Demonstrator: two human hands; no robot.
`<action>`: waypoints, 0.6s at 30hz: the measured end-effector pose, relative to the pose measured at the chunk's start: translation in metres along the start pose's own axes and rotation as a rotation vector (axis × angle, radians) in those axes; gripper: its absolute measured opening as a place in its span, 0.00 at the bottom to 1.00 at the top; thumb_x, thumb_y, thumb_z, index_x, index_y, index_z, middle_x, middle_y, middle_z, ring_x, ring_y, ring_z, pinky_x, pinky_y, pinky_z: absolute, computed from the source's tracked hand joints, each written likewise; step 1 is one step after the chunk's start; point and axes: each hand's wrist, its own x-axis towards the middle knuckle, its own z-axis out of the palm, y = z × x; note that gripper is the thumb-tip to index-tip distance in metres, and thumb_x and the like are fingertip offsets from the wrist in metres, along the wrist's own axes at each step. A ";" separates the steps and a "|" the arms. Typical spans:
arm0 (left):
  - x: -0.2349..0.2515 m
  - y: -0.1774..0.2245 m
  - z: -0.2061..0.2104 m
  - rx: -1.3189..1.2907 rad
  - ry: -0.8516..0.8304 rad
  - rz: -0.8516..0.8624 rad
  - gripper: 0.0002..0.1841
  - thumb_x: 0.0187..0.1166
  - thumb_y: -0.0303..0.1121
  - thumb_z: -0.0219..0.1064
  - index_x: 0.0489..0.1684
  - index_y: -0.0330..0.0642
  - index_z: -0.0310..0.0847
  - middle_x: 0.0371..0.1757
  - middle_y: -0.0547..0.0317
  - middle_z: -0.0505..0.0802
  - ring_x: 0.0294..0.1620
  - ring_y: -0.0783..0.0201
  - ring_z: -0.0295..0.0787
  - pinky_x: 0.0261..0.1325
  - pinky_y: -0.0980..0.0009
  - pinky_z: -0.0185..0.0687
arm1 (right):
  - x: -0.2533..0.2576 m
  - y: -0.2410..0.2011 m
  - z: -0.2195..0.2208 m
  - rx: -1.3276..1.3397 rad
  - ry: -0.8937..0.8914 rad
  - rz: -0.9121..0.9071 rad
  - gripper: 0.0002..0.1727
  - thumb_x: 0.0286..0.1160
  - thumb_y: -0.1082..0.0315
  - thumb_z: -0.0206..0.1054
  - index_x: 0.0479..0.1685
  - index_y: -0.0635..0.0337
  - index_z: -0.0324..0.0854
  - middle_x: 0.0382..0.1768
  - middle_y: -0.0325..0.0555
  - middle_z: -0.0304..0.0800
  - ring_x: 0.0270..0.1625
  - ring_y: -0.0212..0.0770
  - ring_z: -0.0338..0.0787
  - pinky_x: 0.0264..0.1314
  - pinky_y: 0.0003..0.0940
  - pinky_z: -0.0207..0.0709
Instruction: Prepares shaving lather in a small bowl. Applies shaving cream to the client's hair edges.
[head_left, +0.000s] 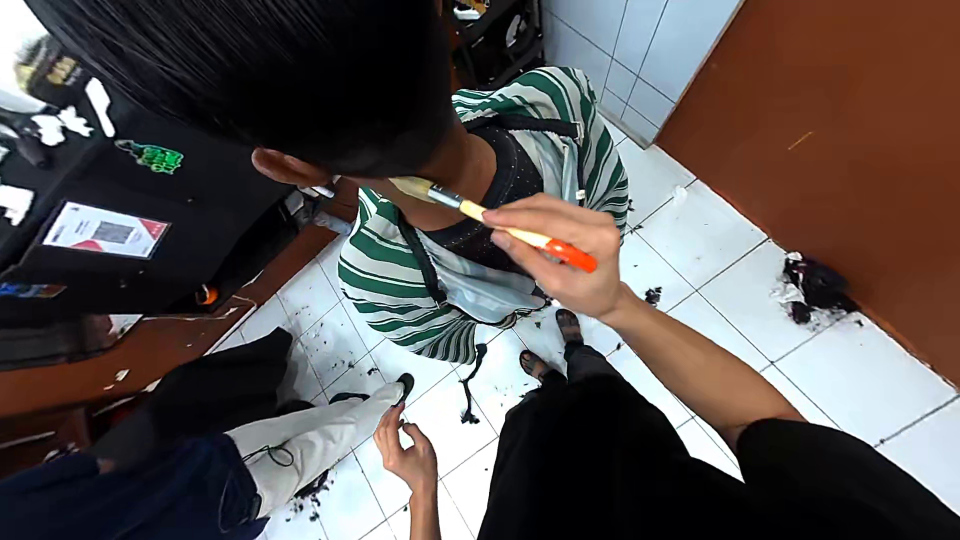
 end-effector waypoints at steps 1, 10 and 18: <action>0.003 -0.001 0.001 -0.009 -0.009 0.013 0.16 0.73 0.22 0.57 0.50 0.21 0.86 0.55 0.30 0.91 0.62 0.41 0.88 0.62 0.56 0.85 | 0.002 0.001 -0.008 0.019 0.009 0.020 0.10 0.74 0.78 0.71 0.49 0.76 0.90 0.46 0.57 0.95 0.49 0.37 0.95 0.54 0.29 0.90; 0.001 0.010 0.007 0.010 -0.052 0.036 0.17 0.72 0.23 0.57 0.51 0.23 0.87 0.55 0.32 0.92 0.61 0.43 0.89 0.63 0.57 0.84 | 0.007 0.026 -0.039 -0.095 0.326 0.145 0.12 0.76 0.76 0.70 0.53 0.73 0.90 0.44 0.53 0.95 0.41 0.36 0.94 0.41 0.30 0.91; 0.001 0.023 0.005 0.043 -0.067 0.041 0.17 0.72 0.22 0.57 0.53 0.21 0.86 0.56 0.32 0.91 0.60 0.45 0.88 0.60 0.59 0.85 | -0.026 -0.013 0.025 -0.202 0.235 -0.010 0.13 0.70 0.77 0.71 0.52 0.70 0.91 0.46 0.58 0.92 0.47 0.44 0.92 0.49 0.33 0.89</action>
